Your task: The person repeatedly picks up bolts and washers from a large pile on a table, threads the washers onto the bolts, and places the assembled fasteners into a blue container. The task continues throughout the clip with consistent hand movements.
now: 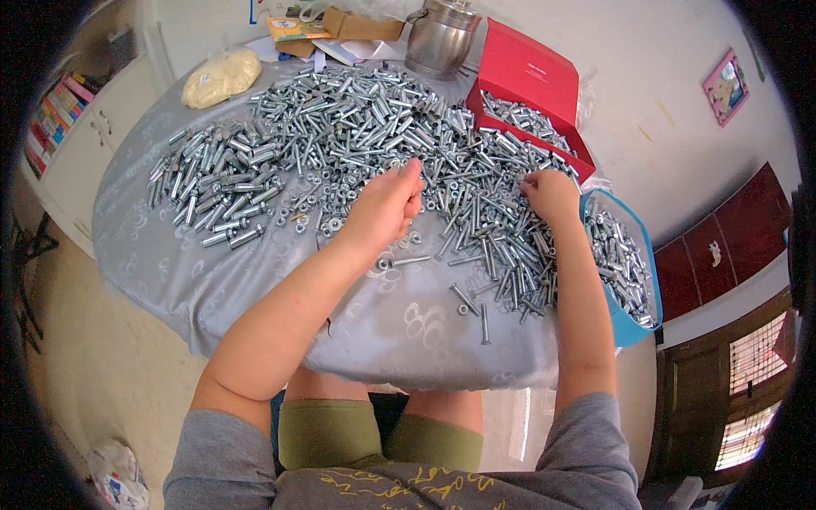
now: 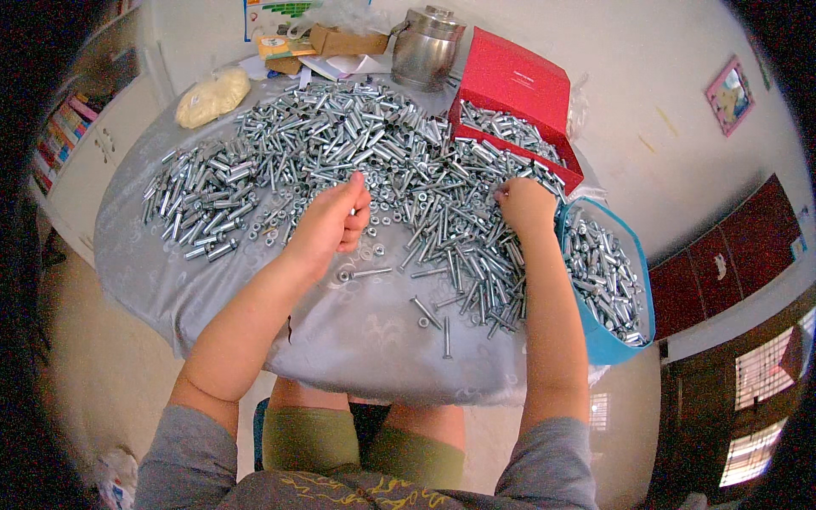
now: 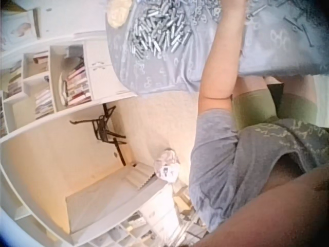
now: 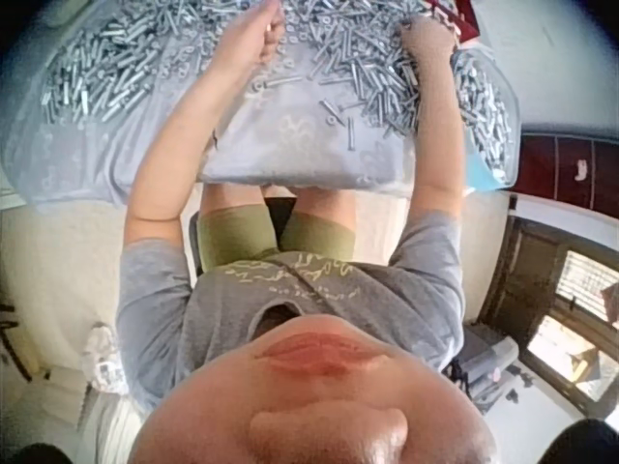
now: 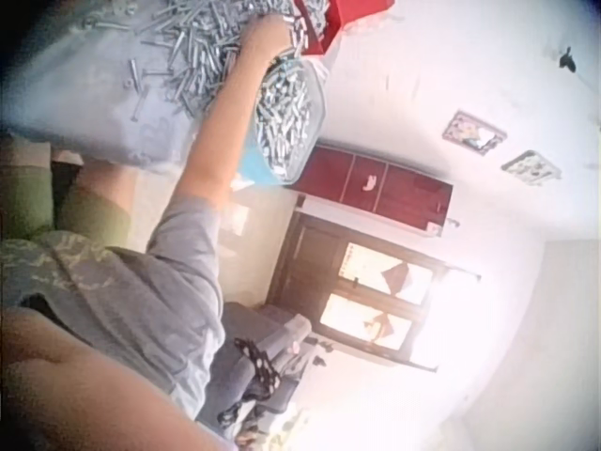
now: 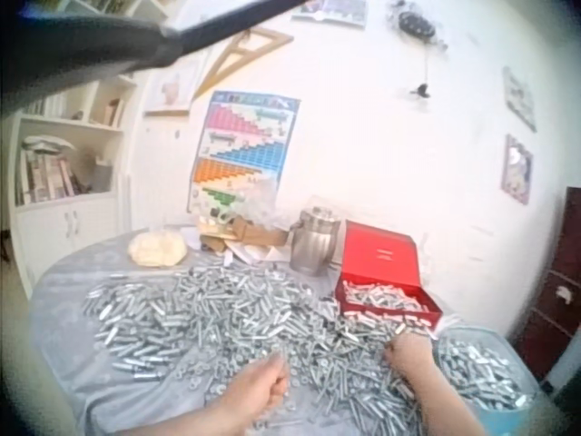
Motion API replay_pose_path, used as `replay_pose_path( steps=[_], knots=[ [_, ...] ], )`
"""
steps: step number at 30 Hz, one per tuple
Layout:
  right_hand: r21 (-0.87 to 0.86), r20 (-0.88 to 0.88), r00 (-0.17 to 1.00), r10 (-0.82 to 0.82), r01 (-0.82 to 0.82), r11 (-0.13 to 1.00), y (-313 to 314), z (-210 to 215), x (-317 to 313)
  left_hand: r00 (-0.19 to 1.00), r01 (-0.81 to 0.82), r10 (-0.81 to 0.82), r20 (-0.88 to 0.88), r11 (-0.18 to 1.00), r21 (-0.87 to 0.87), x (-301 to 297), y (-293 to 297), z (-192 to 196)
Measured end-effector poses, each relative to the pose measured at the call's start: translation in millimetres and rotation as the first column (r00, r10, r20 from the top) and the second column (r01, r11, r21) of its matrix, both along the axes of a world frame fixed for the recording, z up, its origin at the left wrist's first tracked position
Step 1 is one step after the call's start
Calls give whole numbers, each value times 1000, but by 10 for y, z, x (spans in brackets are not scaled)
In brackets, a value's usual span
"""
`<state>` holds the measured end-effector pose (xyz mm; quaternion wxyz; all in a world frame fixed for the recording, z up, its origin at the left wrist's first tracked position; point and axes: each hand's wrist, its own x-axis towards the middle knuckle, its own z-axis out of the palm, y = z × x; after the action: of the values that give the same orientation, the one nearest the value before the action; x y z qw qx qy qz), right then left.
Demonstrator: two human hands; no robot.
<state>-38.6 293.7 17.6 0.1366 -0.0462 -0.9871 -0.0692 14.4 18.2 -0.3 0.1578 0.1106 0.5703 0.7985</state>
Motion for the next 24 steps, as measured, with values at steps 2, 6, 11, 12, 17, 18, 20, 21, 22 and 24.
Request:
replay_pose_path(
  steps=[2,6,11,12,17,18,20,21,22,24],
  knots=[
    [-69,-151,988,13,-23,997,-15,-20,56,998,55,-54,19,998,-29,8,1,5],
    [-623,-456,887,76,-379,684,-193,-28,297,961,263,-270,56,960,99,-9,-11,-77],
    [-882,-459,873,168,-470,33,-626,-66,664,916,327,-358,-178,927,-184,63,97,-116],
    [-883,-468,867,170,-467,-49,-664,-91,688,907,319,-366,-208,920,-227,82,127,-115],
    [-839,-534,826,182,-492,-231,-799,-93,798,811,-16,-288,-510,859,-511,139,153,-111],
    [-815,-579,794,184,-564,-134,-791,-99,829,802,-42,-294,-520,840,-541,153,155,-87],
    [-791,-611,770,185,-602,-108,-818,-64,908,783,-99,-305,-542,799,-593,173,157,-24],
    [-789,-614,766,189,-604,-114,-847,-52,938,776,-108,-304,-552,800,-591,178,158,-29],
    [-786,-617,758,212,-608,-110,-875,-59,946,769,-116,-302,-563,800,-588,182,158,-37],
    [-779,-621,742,252,-620,-97,-922,-70,978,757,-114,-313,-573,801,-588,191,161,-47]
  ],
)
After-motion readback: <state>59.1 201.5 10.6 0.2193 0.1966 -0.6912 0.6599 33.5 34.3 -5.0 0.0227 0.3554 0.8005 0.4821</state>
